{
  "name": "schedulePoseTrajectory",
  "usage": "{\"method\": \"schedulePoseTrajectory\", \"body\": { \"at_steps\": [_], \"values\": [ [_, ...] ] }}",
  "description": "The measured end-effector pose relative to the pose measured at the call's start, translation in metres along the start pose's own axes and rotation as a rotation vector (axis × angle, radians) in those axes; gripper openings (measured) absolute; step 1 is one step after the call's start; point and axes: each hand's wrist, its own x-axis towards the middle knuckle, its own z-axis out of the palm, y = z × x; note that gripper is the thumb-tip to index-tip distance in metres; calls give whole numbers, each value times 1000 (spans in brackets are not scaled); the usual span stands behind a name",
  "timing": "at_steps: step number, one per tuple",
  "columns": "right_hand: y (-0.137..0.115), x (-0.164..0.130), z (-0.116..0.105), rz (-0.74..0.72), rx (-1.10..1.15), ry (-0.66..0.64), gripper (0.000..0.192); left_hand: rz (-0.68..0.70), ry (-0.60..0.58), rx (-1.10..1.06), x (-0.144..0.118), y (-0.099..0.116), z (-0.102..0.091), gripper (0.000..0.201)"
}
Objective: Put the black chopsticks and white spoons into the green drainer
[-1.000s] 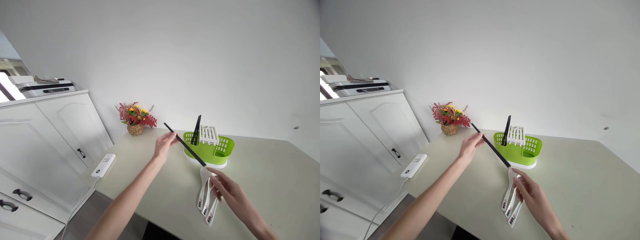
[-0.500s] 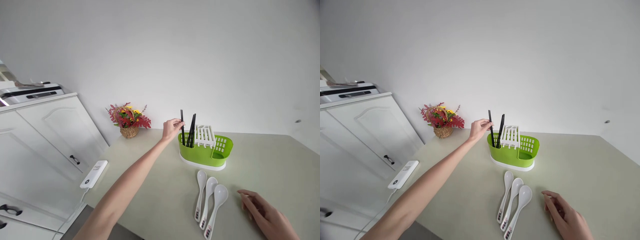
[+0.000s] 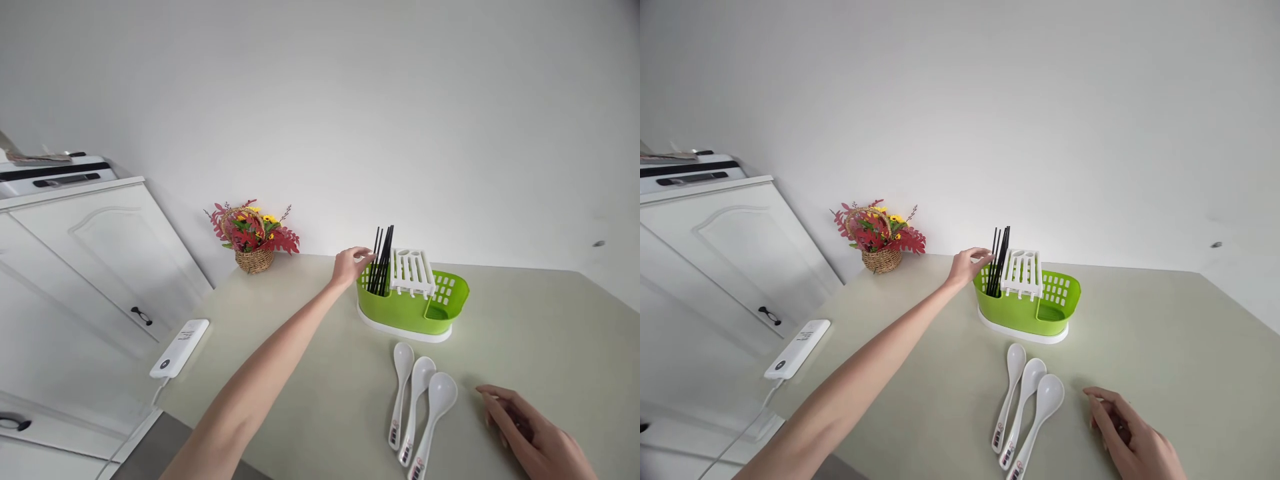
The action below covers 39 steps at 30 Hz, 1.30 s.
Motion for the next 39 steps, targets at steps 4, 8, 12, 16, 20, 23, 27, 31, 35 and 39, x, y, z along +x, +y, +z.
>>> {"method": "schedulePoseTrajectory", "body": {
  "at_steps": [4, 8, 12, 16, 20, 23, 27, 31, 35, 39],
  "values": [
    [-1, -1, 0, -14, -12, 3, 57, -139, 221, -20, -33, -32, -9, 35],
    [-5, -5, 2, -69, -6, 53, 49, -278, 276, -8, -95, -68, -36, 41],
    [-14, -7, 5, -107, -19, 19, 48, -292, 184, -36, -158, -84, -64, 46],
    [-30, -5, 10, -76, -90, -40, 50, -270, 109, -62, -196, -80, -76, 49],
    [-46, 1, 18, -85, -121, -68, 51, -263, 75, -70, -216, -71, -78, 47],
    [-53, 7, 23, -118, -134, -71, 50, -256, 68, -75, -226, -65, -79, 47],
    [-60, 9, 25, -120, -126, -108, 53, -242, 62, -79, -234, -59, -82, 44],
    [-64, 5, 19, -110, 33, -175, 55, -235, 67, -86, -235, -56, -84, 43],
    [-70, 1, 1, -84, 170, -199, 55, -239, 65, -101, -236, -55, -84, 43],
    [-101, -2, -29, -141, 178, -82, 54, -243, 60, -113, -238, -56, -83, 42]
  ]
}}
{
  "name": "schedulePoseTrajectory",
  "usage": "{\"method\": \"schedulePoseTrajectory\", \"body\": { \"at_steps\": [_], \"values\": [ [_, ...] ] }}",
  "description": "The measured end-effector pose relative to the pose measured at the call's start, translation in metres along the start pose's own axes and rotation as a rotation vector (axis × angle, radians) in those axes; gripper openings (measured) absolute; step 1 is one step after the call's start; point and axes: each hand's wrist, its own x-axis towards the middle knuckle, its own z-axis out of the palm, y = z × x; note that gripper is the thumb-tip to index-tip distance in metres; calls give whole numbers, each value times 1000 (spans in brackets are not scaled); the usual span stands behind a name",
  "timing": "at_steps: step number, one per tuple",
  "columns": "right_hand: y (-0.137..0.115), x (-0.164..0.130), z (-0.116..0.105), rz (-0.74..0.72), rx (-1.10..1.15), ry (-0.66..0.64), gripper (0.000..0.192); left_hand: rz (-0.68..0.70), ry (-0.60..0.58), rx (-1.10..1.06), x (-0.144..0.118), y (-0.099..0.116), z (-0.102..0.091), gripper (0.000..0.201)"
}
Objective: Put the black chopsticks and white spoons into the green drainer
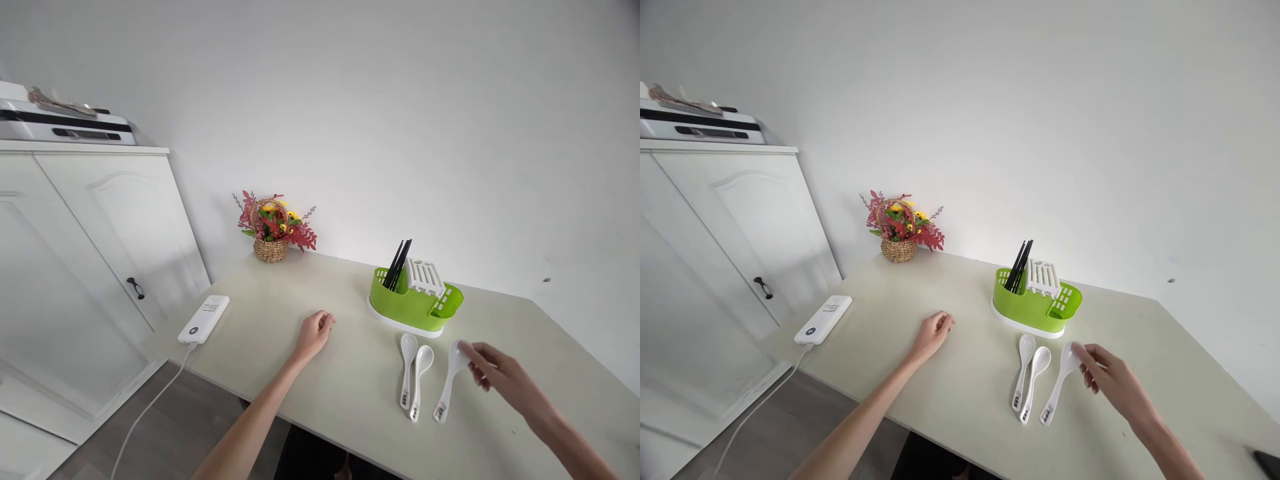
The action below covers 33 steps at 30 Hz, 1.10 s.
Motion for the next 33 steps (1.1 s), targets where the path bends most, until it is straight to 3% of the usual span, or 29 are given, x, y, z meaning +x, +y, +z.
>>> {"method": "schedulePoseTrajectory", "body": {
  "at_steps": [7, 9, 12, 18, 22, 26, 33],
  "values": [
    [-125, 6, -19, -110, -226, 410, 45, -4, -3, -8, -1, -2, -1, 42],
    [-150, 15, -15, -194, -302, 517, 39, -15, -11, -7, -1, -1, -1, 43],
    [-169, 34, -4, -330, -412, 600, 34, -13, -10, -14, -1, -2, -1, 44],
    [-156, 73, 27, -495, -744, 634, 37, -7, -8, -43, -2, -4, 1, 41],
    [-131, 88, 48, -727, -900, 624, 36, 2, -26, -30, -2, -6, 2, 40],
    [-109, 98, 59, -920, -969, 586, 29, 17, -50, -13, -2, -7, 2, 40],
    [-84, 101, 66, -1050, -1011, 497, 19, 3, -68, 1, -1, -5, 2, 38]
  ]
}}
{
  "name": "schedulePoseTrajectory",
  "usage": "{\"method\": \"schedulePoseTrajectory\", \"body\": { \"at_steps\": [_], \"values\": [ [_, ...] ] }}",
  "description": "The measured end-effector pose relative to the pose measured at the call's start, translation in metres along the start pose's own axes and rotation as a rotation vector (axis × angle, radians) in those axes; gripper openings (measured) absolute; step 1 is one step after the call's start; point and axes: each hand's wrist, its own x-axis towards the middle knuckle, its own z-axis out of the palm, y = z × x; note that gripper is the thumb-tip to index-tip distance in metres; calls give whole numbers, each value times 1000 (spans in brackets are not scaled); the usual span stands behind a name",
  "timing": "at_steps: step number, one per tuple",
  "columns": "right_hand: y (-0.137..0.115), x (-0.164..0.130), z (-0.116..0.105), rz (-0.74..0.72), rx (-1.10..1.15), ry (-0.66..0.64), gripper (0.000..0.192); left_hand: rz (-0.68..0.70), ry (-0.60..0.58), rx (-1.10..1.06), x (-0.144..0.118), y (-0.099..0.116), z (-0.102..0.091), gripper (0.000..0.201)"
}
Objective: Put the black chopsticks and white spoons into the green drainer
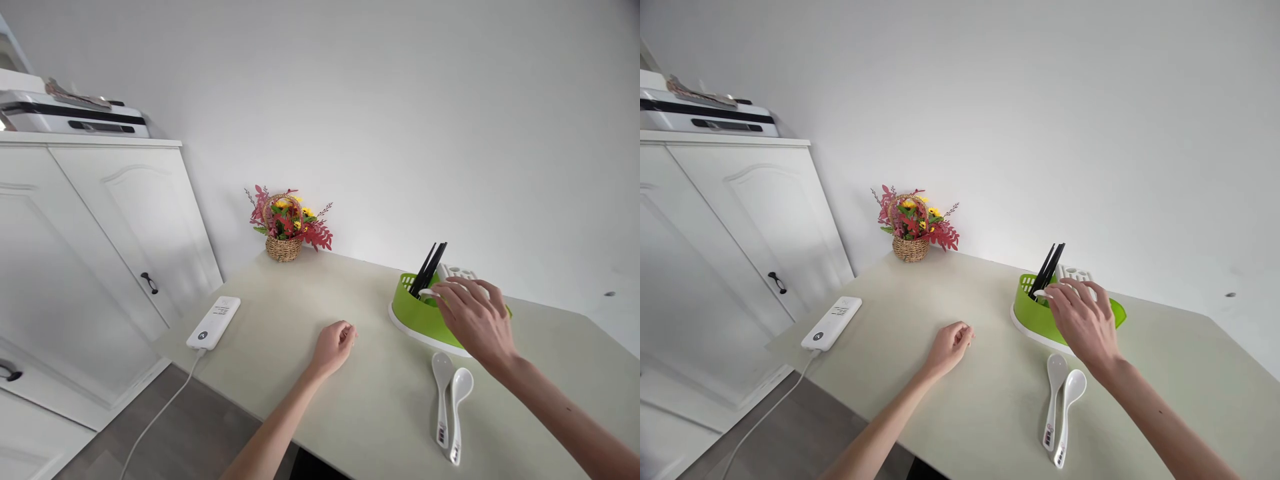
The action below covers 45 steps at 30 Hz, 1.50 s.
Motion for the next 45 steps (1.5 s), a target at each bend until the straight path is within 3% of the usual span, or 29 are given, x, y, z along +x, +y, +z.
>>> {"method": "schedulePoseTrajectory", "body": {
  "at_steps": [5, 19, 29, 35, 39, 45],
  "values": [
    [0, -11, 7, -42, 1, 26, 15, 1, -8, 18, 0, 1, 0, 38],
    [-6, -11, 7, 47, 5, -25, 20, 21, -10, 36, -2, 3, -1, 39],
    [-14, -27, -32, 71, 160, -19, 44, 25, -6, 23, -1, 2, -1, 38],
    [-1, -65, -44, 103, 190, -53, 33, 33, -7, 27, -1, 1, 0, 37],
    [10, -91, -39, 181, 234, -193, 28, 27, -4, 23, -1, 0, 1, 36],
    [21, -125, -22, 499, 565, -601, 41, 8, 2, 41, 0, 2, 0, 35]
  ]
}}
